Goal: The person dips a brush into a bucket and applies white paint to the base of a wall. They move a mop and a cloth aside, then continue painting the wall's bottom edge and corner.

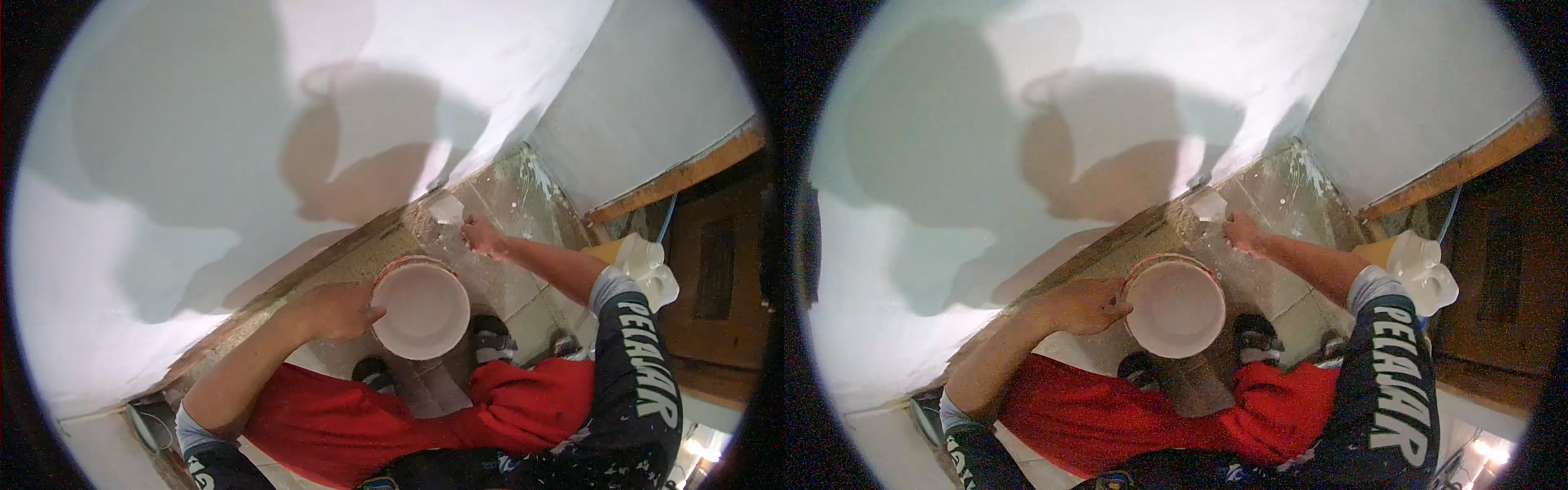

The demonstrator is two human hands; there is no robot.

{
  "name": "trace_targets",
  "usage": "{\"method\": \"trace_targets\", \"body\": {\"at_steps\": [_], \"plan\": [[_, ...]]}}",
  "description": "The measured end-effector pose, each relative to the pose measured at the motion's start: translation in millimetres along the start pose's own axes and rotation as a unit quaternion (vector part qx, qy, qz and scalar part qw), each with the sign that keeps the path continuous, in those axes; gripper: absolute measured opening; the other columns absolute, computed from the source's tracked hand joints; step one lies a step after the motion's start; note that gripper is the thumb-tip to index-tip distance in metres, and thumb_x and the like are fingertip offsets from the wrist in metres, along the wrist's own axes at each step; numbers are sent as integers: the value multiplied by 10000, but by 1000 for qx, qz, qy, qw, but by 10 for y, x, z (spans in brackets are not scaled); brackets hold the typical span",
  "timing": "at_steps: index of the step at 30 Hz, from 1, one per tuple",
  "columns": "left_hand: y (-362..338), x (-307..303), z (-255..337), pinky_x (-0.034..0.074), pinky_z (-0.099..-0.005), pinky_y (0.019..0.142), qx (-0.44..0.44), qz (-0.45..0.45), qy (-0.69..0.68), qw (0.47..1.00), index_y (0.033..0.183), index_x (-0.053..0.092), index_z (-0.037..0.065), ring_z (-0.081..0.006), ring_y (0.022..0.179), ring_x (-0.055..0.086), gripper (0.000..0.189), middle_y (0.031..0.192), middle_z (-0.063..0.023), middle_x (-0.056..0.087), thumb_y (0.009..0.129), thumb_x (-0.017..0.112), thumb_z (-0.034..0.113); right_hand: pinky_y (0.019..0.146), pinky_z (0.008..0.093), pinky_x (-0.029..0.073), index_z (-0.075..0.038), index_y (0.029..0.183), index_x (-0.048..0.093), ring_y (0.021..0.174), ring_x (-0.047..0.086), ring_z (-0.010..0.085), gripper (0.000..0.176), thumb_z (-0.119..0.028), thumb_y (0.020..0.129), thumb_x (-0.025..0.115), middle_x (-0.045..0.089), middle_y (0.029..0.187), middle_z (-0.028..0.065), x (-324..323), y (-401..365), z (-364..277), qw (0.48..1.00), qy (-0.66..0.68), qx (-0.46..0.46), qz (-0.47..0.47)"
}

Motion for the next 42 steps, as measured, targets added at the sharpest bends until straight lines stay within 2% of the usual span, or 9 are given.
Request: {"method": "trace_targets", "body": {"at_steps": [5,11,20,26,28,31,35,37,42], "plan": [[0,31,-34,442,-506,950,-2,-2,9,1000,1287,443,-40,-433,1110,568,563,1151,-287,596,976,461,429,502,281,435,-12,965,512,585,512,137,142,-141,908,504,544,753,53,13,-124,-245,998,-64,24,-5],[-76,27,2,440,-506,959,24,-1,11,1000,1300,431,-33,-429,1105,571,556,1147,-283,599,985,443,426,520,325,444,4,947,542,662,549,161,171,-146,884,489,569,781,71,-51,-456,-310,991,124,-54,-4],[-76,12,13,436,-499,969,31,4,3,1000,1280,476,8,-425,1106,572,507,1154,-268,603,985,454,419,474,301,447,-39,950,525,606,545,147,148,-176,910,489,567,781,62,118,-168,-197,997,65,37,-20],[-149,30,-39,461,-494,909,56,39,-18,998,1172,541,-29,-430,1022,606,481,1044,-273,641,963,462,397,438,309,413,-63,908,512,572,513,137,163,-223,895,486,531,741,39,-25,-531,-391,990,112,-61,64],[-151,15,-21,457,-498,909,56,66,-18,996,1142,557,-34,-432,1026,603,475,1049,-272,641,962,466,396,530,348,446,-3,954,526,615,546,173,246,-241,934,464,558,746,78,-75,-527,-307,993,42,-94,59],[-57,18,-22,445,-501,947,32,-5,-3,999,1322,471,38,-422,1093,575,504,1128,-267,609,993,444,418,451,302,408,-48,911,504,585,509,139,200,-246,911,478,536,747,47,-24,-351,-66,997,-23,-34,58],[-52,-4,23,447,-498,952,45,-13,0,999,1323,470,33,-421,1094,577,516,1135,-264,611,990,446,427,465,295,411,-30,944,504,583,508,139,218,-244,914,477,541,745,52,-27,-203,-150,994,-65,-39,74],[-91,-35,41,448,-493,951,27,-17,2,999,1321,466,13,-424,1084,584,540,1133,-265,613,988,447,437,573,377,447,3,954,516,659,549,179,275,-269,927,484,554,751,90,-82,-149,-299,988,-90,-73,98],[-106,-13,5,453,-493,942,27,-6,-11,1000,1311,461,-22,-426,1072,590,564,1109,-273,616,987,449,440,554,338,434,-12,940,508,641,527,155,228,-236,922,474,537,736,69,-226,-634,-508,985,99,-129,50]]}}
Point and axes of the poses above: each hand's wrist, its own y-axis towards the middle knuckle, its own x-axis out of the palm, z = x × y, the point moved 4 cm from there along y, towards the middle knuckle
